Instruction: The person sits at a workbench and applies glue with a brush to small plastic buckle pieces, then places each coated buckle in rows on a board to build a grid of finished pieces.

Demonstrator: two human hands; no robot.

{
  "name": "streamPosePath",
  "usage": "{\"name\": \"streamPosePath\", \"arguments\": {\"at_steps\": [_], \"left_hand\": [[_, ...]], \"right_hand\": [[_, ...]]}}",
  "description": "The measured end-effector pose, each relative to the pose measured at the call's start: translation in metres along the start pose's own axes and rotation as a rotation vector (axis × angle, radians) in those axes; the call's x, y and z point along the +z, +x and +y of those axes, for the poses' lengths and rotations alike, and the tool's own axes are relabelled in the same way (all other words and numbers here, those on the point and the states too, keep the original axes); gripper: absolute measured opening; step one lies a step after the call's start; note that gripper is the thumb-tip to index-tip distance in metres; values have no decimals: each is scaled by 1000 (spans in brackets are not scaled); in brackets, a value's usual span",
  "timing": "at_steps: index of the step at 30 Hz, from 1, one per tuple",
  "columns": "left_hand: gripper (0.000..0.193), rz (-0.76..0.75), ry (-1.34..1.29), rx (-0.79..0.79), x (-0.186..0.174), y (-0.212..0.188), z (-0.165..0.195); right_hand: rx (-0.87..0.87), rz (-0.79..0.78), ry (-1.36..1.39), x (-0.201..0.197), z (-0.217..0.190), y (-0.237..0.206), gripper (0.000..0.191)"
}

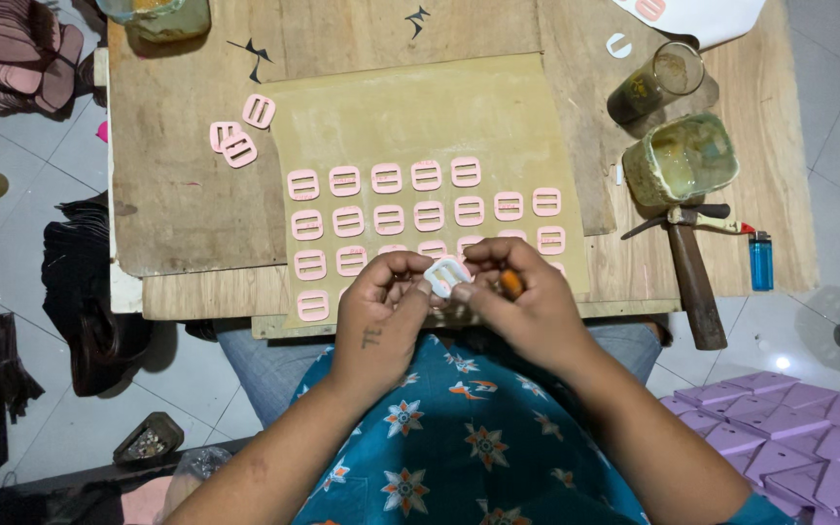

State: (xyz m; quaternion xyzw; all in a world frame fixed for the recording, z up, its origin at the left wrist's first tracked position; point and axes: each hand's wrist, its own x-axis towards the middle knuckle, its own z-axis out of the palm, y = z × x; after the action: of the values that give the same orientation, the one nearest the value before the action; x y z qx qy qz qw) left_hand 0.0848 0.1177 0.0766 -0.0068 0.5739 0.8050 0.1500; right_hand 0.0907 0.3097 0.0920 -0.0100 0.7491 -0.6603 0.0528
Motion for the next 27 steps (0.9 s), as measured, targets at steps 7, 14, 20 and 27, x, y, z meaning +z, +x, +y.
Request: {"name": "streamPosePath", "arguments": {"at_steps": [7,14,20,27], "left_hand": [[19,-24,184,125,3,-3,9],[26,-103,390,250,6,-8,25],[26,-73,278,196,8,-7,29],[17,-40,506,375,7,-8,31]], "right_hand": [[248,-64,106,-16,14,3,25],[195,-74,186,-15,16,1,20],[-19,-40,149,-13,8,-2,14],[-189,-159,58,-17,-4,-8,18]]}}
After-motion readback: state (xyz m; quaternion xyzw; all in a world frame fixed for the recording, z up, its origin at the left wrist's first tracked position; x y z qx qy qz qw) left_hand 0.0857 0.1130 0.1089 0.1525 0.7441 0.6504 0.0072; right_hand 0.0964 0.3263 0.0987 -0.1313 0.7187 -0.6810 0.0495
